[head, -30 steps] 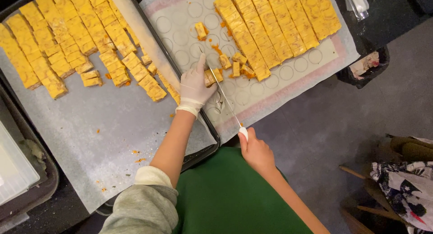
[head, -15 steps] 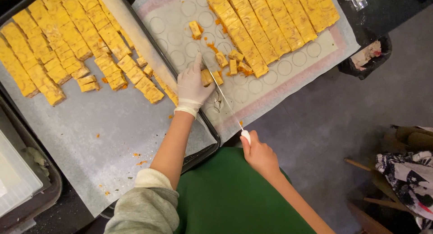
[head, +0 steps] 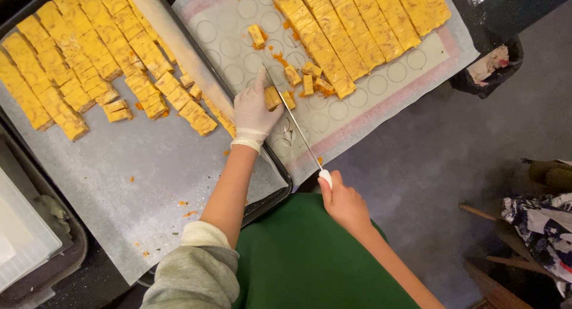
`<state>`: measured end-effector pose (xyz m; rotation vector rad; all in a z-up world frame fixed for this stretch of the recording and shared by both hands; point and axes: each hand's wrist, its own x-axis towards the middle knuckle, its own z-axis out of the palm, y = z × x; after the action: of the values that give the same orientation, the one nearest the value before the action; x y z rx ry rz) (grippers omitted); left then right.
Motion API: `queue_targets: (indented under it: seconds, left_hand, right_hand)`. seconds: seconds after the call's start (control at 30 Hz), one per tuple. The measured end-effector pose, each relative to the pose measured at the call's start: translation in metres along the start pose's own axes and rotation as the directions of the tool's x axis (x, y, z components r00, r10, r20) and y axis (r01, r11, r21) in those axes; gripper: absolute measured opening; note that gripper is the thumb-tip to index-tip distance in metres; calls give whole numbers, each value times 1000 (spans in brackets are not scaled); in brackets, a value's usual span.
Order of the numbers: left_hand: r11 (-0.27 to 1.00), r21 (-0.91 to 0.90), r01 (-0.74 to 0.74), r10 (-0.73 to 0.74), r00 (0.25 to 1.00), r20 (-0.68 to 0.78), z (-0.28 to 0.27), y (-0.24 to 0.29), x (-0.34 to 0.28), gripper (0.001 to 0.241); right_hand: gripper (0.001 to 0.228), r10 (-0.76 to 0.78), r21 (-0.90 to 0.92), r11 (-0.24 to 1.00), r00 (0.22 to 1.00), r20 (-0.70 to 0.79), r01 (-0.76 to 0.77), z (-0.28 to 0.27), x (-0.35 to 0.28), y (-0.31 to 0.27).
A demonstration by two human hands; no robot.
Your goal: Cutting a large sheet of yellow pastry into small rectangular pieces using a chef's knife on a silicone mat.
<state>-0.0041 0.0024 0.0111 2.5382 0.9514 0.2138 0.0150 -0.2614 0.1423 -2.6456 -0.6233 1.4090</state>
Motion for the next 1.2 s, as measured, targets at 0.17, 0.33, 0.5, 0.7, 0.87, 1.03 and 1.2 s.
queue_targets:
  seconds: [0.17,0.33,0.5,0.7,0.87,1.03,1.2]
  left_hand:
    - [1000,-2,29,-29,999,16,1,4,1,100]
    - [1000,8,7,-7,1000,-7,7,0,-1,98]
    - [1000,-22,-9,9,1000,-5,1,2,-1,100]
    - [997,-78,-14,10,998,-56,-12,12,0,105]
    - [998,-56,-40,39,999,-23,-8,5,0,107]
    - [996,-85,-17,18,1000,18,-22,14,-3,105]
    - [999,-53,1,-1,1000,5,-14,10,-2,107]
  right_hand:
    - [52,7,110,994,1000,-12,-5,-3,3,11]
    - [51,6,44,999,1000,-27,-5,-8,1,-4]
    - [46,-88,6,996,984,-158,90,-18,12,-32]
    - [52,-82,-26,996,992,-100,80,-18,5,-9]
    - [52,-99,15,995,988,-120,101,-27,11,-28]
    - [55,-75,90,992,992,-102,84,-28,15,3]
    - [54,-63,163,983,993,-104,80,-32,17,20]
